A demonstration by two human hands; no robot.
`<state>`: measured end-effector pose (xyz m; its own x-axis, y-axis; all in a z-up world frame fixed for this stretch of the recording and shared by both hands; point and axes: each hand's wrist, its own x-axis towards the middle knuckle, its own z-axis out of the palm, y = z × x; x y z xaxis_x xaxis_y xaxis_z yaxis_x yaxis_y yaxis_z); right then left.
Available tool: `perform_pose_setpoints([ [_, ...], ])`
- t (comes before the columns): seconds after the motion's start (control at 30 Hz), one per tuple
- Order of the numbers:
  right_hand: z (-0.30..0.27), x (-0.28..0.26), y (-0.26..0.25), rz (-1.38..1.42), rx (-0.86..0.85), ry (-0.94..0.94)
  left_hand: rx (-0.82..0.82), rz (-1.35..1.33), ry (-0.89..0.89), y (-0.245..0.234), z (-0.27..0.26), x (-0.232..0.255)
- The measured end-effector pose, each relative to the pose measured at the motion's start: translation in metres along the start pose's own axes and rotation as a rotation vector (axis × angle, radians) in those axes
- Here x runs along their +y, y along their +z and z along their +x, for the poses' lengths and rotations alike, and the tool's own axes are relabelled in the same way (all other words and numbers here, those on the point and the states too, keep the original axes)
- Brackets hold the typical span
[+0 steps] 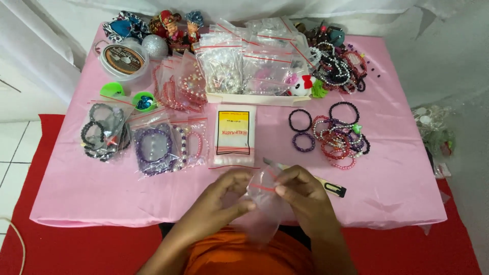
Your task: The person is packaging handmade beaded bracelets into small plastic zip-lock bags at a workshop table.
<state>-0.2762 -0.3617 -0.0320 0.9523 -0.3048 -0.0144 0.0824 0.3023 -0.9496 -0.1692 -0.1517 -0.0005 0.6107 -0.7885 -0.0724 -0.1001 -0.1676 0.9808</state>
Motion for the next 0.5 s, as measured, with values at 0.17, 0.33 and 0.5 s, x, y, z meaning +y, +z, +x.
perform_pose_setpoints([
  [0.17,0.002,0.006,-0.005,0.039,0.141,-0.013,0.131,-0.066,-0.103,-0.003,0.007,-0.007],
  [0.33,0.004,0.009,-0.017,0.046,0.127,-0.069,0.271,0.028,-0.177,-0.011,0.011,-0.004],
  [0.5,0.007,0.009,-0.030,0.091,0.438,-0.191,0.431,0.136,-0.252,-0.026,0.036,0.021],
])
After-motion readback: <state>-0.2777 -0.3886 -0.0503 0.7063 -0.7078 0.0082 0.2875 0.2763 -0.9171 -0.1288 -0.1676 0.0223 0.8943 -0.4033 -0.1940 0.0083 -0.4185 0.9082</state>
